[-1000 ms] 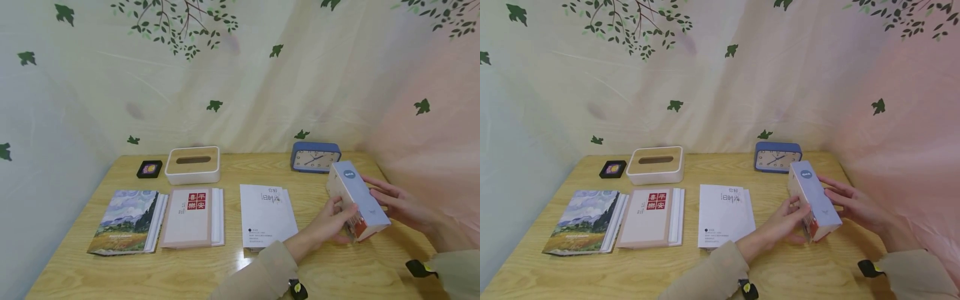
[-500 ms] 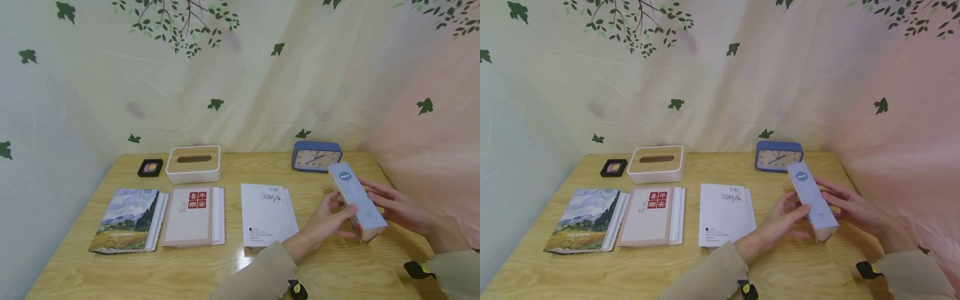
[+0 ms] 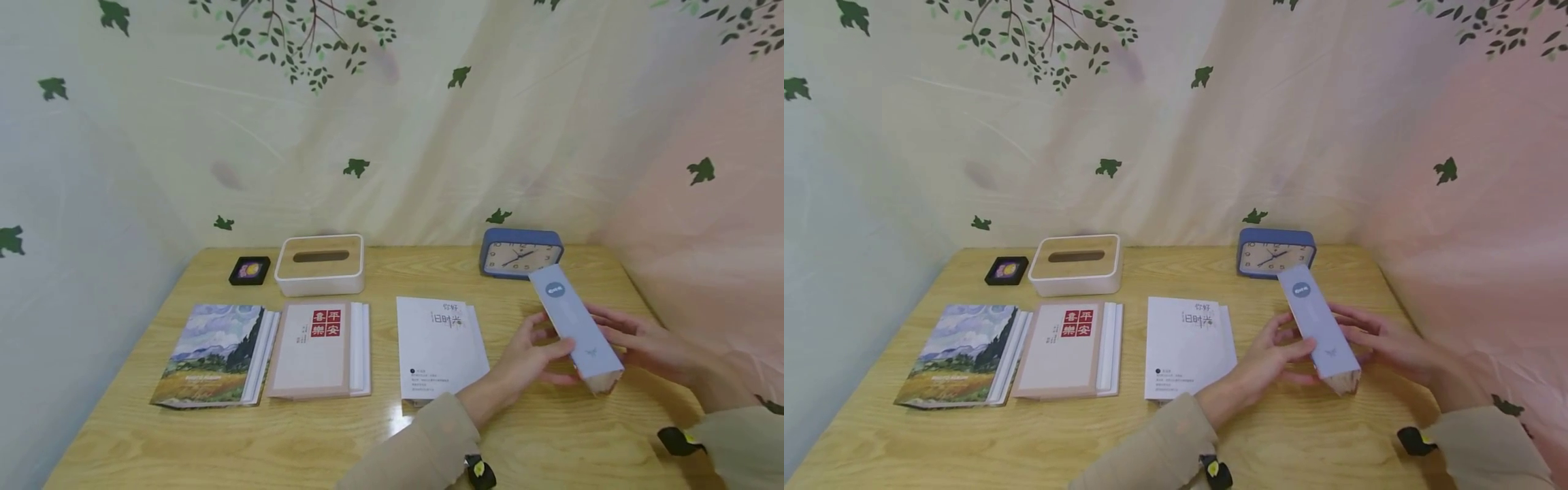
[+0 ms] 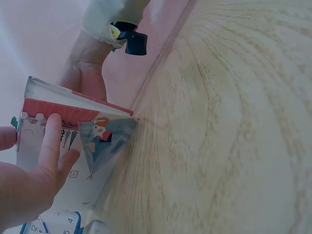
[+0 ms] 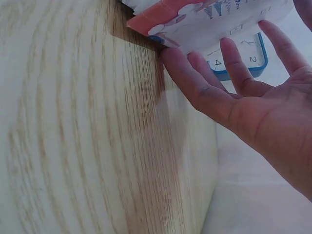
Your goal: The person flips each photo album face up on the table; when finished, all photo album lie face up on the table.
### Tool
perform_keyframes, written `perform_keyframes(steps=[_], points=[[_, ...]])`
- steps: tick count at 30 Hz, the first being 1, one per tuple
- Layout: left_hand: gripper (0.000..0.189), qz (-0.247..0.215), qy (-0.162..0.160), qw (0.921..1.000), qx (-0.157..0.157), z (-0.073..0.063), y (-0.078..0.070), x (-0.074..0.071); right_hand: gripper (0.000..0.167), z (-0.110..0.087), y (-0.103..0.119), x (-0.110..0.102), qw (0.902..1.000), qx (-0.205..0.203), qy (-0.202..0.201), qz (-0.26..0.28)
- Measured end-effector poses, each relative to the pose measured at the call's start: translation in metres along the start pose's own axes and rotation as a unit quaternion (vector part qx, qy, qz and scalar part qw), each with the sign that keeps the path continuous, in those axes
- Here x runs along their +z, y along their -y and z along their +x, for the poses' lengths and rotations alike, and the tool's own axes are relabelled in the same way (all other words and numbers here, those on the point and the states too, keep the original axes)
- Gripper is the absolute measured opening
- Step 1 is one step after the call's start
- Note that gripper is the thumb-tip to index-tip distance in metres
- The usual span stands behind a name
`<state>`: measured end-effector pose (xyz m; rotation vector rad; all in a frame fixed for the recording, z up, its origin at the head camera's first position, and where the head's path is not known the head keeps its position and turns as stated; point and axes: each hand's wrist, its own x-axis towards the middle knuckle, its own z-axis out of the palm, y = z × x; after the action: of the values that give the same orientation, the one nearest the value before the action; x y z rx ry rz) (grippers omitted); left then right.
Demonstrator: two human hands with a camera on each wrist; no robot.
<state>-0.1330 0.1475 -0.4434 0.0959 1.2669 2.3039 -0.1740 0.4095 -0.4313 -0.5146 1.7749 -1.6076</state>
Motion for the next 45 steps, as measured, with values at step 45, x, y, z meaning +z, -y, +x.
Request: perform_keyframes(steps=[45], points=[[0.069, 0.243, -0.146, 0.9588, -0.012, 0.004, 0.002, -0.013, 0.065, 0.007, -0.013, -0.009, 0.9709, 0.110, -0.139, -0.161]])
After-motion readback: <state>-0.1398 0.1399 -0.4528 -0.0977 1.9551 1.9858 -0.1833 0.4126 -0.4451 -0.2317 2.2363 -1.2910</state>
